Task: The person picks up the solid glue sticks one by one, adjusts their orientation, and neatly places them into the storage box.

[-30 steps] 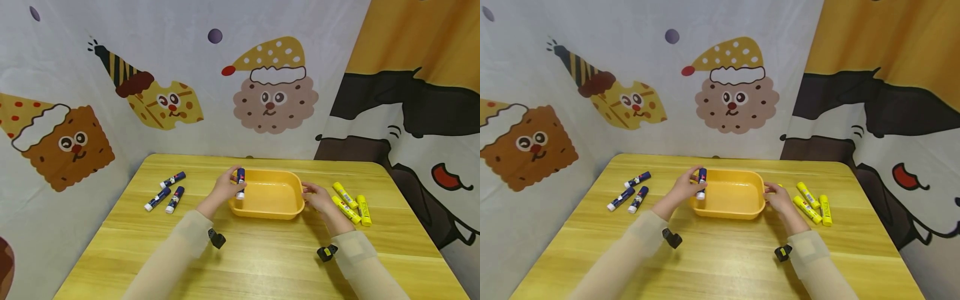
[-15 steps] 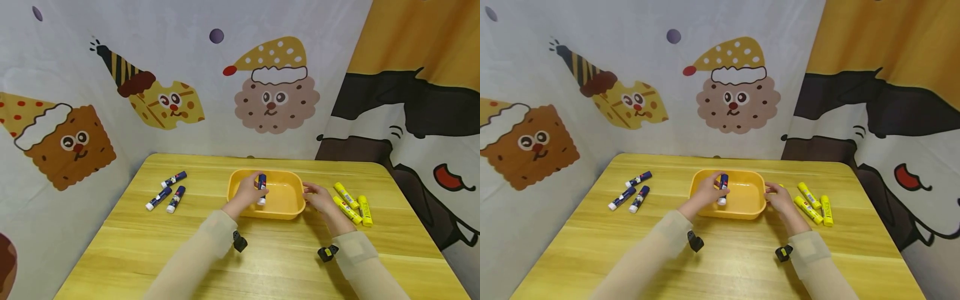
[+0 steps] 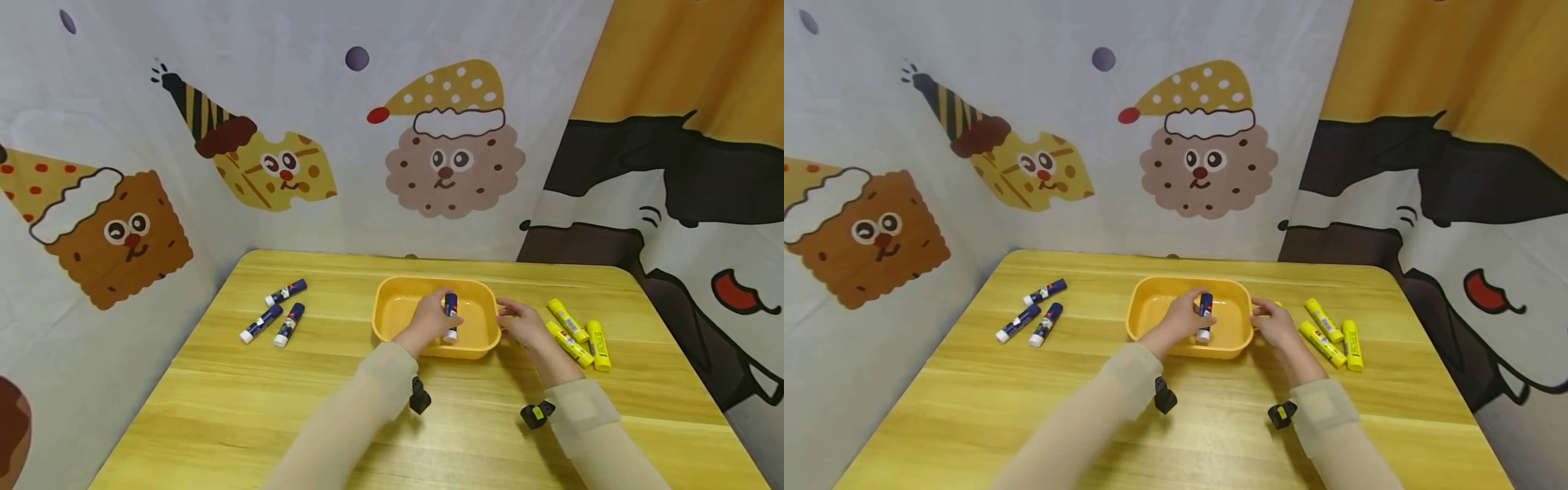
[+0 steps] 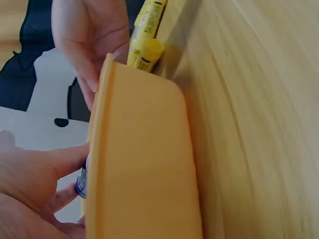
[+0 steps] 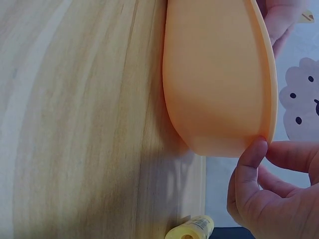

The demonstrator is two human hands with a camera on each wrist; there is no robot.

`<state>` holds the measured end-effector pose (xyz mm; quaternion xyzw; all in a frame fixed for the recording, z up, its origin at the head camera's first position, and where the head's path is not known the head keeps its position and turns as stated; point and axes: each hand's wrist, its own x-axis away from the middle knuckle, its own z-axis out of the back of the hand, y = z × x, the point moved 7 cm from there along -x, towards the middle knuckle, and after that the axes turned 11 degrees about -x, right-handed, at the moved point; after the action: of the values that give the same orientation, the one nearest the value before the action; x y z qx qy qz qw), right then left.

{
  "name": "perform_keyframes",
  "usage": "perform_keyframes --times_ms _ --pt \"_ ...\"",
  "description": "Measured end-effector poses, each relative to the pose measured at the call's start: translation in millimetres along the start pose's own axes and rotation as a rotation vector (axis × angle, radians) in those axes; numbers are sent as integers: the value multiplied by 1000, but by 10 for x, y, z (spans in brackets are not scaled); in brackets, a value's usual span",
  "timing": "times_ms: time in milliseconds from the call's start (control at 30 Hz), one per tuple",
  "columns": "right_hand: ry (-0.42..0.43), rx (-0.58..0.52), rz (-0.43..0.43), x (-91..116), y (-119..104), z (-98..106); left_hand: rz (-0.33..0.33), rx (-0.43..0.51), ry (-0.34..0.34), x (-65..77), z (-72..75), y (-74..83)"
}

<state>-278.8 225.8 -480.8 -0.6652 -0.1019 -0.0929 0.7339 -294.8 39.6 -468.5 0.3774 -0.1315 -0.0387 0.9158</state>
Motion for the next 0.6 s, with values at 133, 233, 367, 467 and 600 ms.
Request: perform_keyframes --times_ms 133,233,367,467,600 --pt "2 -1 -1 8 7 10 22 -25 2 -56 -118 32" --pt "3 4 -5 17 8 16 31 -61 6 -79 -200 82" --pt "7 27 -13 10 16 25 44 -85 11 -76 -281 140" --pt "7 44 -13 -2 21 27 44 -93 6 -74 -334 167" --pt "0 39 -6 -8 17 14 42 -114 -1 -80 -383 192"
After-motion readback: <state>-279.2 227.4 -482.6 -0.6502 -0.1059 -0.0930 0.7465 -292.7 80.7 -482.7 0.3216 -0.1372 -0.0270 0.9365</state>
